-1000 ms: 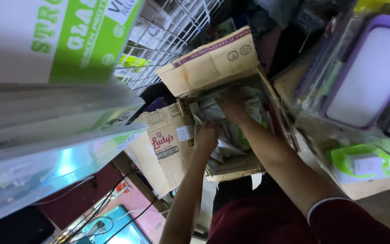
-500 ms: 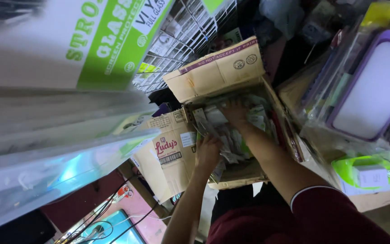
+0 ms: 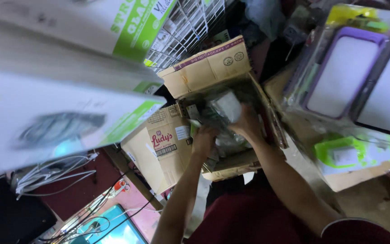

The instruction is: The person takes packaged full-glass screen protector boxes out of a cardboard box and hangs them one at a time on a wire display rack. They then pick up a phone with a screen protector still in its retail packaging and handle it while continuing to sort items from the box.

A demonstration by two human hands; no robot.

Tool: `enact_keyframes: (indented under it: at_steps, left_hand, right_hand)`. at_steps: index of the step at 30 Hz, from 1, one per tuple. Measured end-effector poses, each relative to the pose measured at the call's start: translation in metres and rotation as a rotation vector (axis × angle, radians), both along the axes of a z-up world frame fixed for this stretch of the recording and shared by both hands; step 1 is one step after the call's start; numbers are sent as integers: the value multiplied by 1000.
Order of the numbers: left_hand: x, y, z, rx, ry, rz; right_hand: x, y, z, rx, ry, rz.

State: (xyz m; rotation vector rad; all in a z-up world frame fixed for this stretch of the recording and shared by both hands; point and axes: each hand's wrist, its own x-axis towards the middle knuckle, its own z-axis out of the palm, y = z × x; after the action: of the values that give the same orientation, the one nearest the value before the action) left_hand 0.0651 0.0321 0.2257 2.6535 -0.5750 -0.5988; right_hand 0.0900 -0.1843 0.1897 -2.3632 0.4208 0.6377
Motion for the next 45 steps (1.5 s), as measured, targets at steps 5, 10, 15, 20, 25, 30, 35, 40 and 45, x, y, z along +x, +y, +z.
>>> enact_keyframes:
  at_steps: [5,10,15,20,25,30,35,40,45]
  left_hand:
    - [7,-4,43,-470,-214,111]
    - [-11,-17,40,-828,-246,336]
    - [-22,-12,-44,-1102,120,845]
    - [5,-38,119,-1401,230,941]
    - [25,-44,182,-1559,318,896]
    - [33,-59,269,-1441,457,735]
    - [22,-87,322,-1333,316,512]
    - [-24,-90,380,-1090,-265,363]
    - [-55,-98,428,-718,-720,-53]
  right_hand:
    - [-16,-22,51,283,338,-374]
    - [-41,-42,34,487,497,-549]
    - [-72,-60,-101,43,40,-115]
    - [-68,-44,42,429,-121,-150]
    - [-68,-59,119,1292,-31,-517]
    - [-69,-62,255,1847,270,-463]
    - [-68,-57,337,1919,76,-52]
    - [-61,-78,329,2078,-14,-122]
    - [-49,-84,364,2017,-237,-219]
